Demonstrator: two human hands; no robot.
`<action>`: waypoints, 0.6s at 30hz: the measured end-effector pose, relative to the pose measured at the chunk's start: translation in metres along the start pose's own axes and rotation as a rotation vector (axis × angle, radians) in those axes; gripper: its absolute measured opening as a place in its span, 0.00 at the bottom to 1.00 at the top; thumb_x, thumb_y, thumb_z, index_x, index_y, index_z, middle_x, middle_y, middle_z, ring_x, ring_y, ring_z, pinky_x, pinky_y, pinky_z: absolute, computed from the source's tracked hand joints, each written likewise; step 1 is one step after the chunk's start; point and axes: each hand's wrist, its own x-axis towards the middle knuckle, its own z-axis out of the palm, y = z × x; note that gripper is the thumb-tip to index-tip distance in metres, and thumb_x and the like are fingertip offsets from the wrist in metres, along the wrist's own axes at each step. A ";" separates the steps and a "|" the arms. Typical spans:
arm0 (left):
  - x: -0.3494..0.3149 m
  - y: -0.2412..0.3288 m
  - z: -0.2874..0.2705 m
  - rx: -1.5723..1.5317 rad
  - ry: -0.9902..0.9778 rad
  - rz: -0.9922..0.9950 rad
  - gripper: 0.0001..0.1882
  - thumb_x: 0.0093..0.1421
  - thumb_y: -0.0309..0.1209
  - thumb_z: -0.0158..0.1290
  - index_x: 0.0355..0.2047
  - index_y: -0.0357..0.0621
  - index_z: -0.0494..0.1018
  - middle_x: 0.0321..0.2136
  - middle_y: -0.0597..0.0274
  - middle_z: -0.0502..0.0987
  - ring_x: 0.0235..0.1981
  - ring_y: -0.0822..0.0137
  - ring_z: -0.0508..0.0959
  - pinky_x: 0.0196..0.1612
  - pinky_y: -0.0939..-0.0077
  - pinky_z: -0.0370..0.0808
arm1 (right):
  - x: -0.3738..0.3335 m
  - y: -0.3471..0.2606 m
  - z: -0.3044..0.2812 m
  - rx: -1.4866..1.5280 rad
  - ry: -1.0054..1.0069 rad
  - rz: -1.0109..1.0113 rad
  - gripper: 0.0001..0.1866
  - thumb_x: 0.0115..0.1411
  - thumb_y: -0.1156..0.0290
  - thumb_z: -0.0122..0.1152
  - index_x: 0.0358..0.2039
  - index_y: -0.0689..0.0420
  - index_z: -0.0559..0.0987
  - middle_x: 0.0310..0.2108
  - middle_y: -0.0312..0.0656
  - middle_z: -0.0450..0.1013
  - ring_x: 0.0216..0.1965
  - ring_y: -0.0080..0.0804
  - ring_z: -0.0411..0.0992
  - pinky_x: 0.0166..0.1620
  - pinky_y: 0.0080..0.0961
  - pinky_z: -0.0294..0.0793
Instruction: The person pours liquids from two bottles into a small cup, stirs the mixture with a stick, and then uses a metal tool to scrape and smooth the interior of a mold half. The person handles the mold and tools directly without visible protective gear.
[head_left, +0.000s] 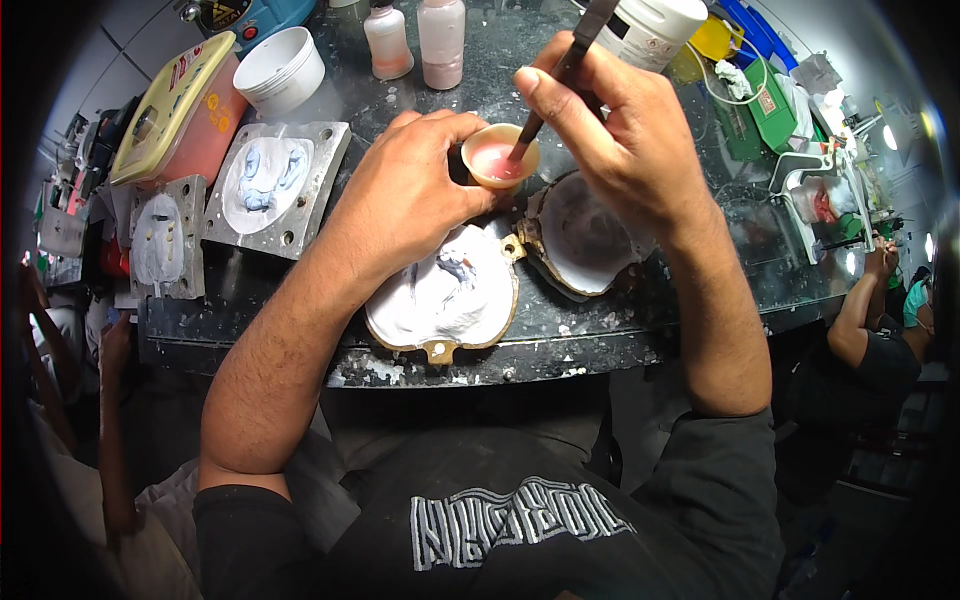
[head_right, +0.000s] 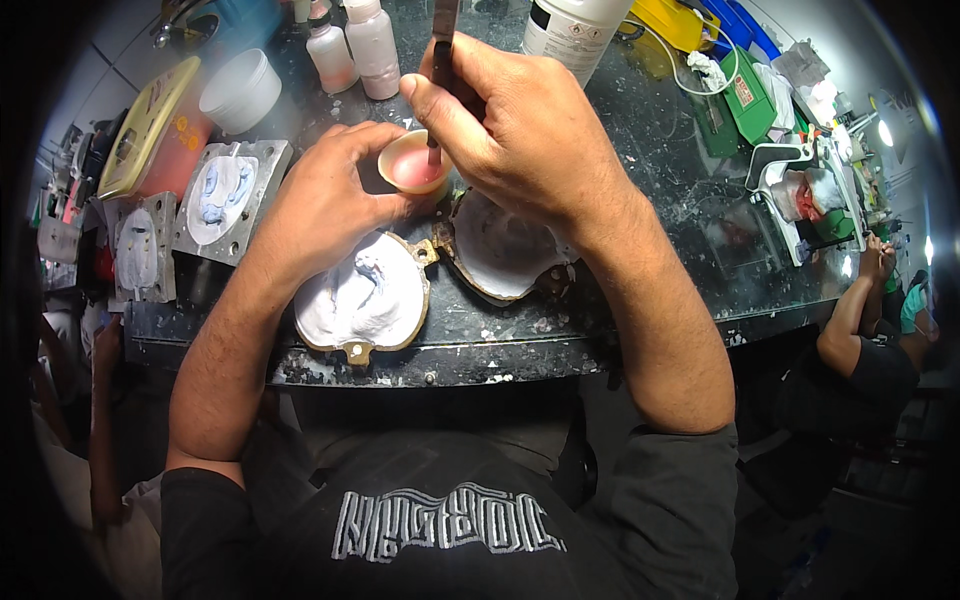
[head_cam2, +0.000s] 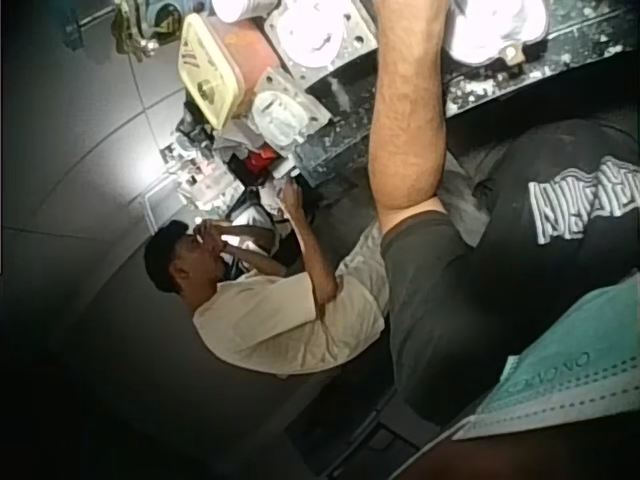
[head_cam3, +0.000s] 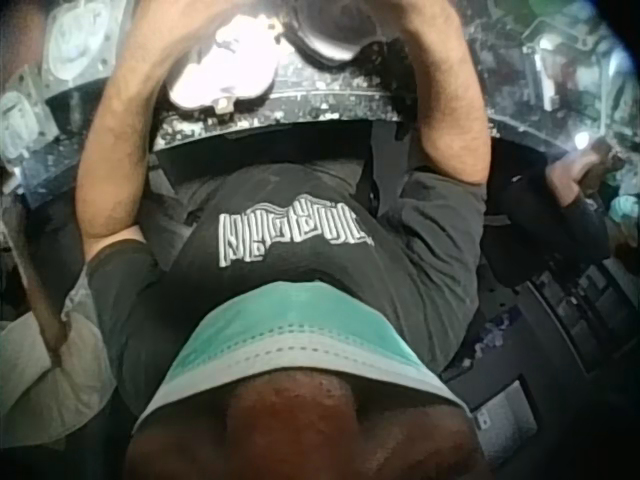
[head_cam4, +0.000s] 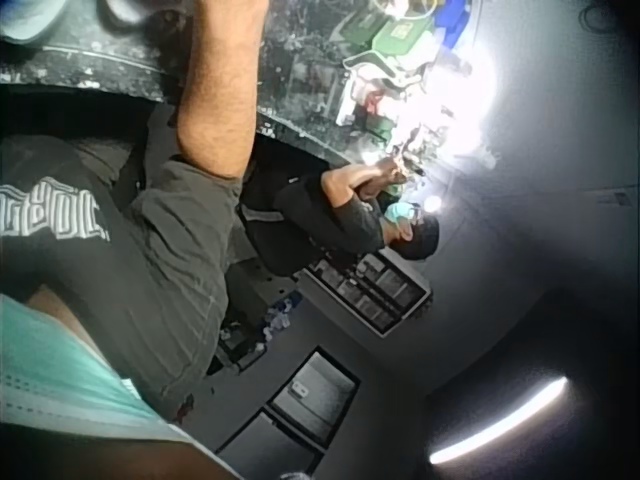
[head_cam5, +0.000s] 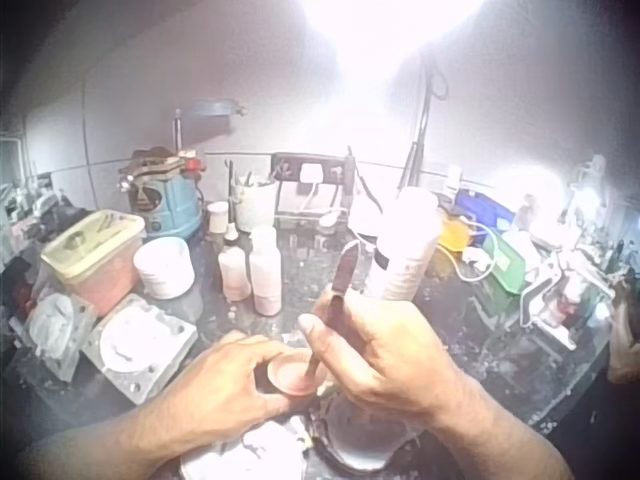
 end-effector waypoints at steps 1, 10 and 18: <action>0.003 0.007 -0.004 -0.040 -0.046 -0.053 0.27 0.47 0.33 0.66 0.49 0.42 0.78 0.45 0.49 0.79 0.51 0.52 0.77 0.58 0.61 0.71 | -0.001 0.002 -0.001 -0.023 0.014 -0.012 0.12 0.67 0.61 0.62 0.38 0.58 0.80 0.22 0.43 0.76 0.24 0.36 0.77 0.29 0.31 0.73; -0.001 0.007 0.001 -0.011 -0.011 -0.066 0.27 0.47 0.33 0.66 0.49 0.40 0.78 0.46 0.48 0.80 0.52 0.50 0.76 0.60 0.60 0.70 | -0.002 0.000 0.005 0.135 -0.029 -0.016 0.12 0.66 0.62 0.61 0.37 0.60 0.79 0.23 0.47 0.77 0.25 0.40 0.78 0.30 0.33 0.74; 0.003 0.014 -0.004 -0.125 -0.094 -0.140 0.25 0.48 0.34 0.67 0.47 0.40 0.79 0.46 0.49 0.80 0.51 0.52 0.77 0.58 0.61 0.71 | 0.000 -0.003 0.001 0.026 -0.013 -0.033 0.13 0.66 0.61 0.61 0.38 0.60 0.80 0.24 0.48 0.78 0.27 0.41 0.80 0.31 0.33 0.76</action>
